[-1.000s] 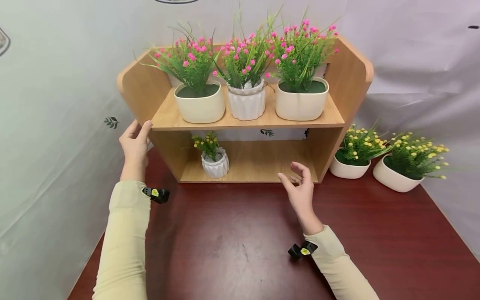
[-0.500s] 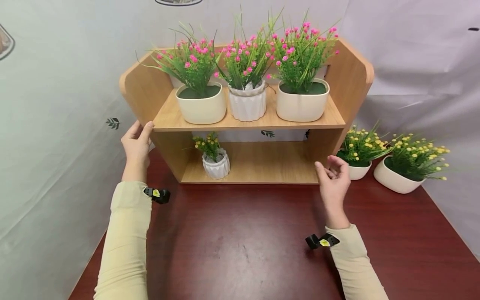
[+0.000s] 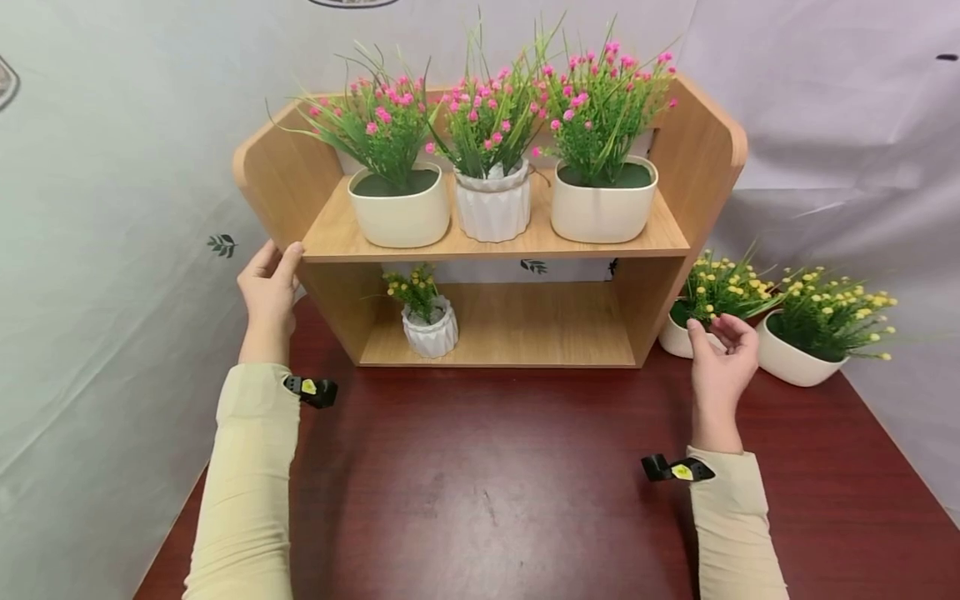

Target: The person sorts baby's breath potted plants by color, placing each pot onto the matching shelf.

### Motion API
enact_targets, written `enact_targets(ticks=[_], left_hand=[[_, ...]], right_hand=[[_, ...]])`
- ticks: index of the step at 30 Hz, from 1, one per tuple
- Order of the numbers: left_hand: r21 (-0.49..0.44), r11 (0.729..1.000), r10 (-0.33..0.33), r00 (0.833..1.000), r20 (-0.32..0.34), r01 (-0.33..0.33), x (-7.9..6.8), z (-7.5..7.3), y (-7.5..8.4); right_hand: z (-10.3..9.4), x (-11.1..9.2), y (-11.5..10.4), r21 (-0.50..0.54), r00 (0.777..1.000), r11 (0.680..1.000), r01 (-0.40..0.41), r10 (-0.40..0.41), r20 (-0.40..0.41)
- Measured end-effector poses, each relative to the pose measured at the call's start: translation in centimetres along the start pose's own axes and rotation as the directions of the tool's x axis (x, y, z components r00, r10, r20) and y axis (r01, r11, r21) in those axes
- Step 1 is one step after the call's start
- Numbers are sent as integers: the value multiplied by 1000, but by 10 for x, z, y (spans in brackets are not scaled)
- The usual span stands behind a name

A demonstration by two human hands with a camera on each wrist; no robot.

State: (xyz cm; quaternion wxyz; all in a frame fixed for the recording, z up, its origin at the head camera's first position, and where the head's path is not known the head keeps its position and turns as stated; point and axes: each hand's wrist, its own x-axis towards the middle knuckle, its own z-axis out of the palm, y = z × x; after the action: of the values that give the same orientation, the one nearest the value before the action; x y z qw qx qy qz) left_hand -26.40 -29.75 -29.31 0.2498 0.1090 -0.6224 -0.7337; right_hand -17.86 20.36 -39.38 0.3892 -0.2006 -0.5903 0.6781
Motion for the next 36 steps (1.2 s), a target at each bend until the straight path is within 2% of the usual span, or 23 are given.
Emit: enact_targets(ticks=[7,14,19,23,31,36], left_hand=[[-4,1000,-4,1000,-5,4,1,0,-1],[-45,999,-5,1000,4,6,2,1,0],[-55,998,-1,1000,8,2,2,1,0],[-41,999,-4,1000,11,4,2,1,-1],[-52,998,-21,1000,4,21,2,3,-2],[-68,997,-25,1000,3,25,3,1,-3]], right_hand=[[-18,17,10,-86,989,985,-150,147,-35],[-30,36,23,-211,975,952,-223,220,-41],[-38,45,38,-348,976,915,-203,218,5],[-43,52,47,-404,972,895,-187,228,55],[-47,66,58,-438,955,883,-169,257,149],[-49,70,68,-402,947,909,-110,218,234]])
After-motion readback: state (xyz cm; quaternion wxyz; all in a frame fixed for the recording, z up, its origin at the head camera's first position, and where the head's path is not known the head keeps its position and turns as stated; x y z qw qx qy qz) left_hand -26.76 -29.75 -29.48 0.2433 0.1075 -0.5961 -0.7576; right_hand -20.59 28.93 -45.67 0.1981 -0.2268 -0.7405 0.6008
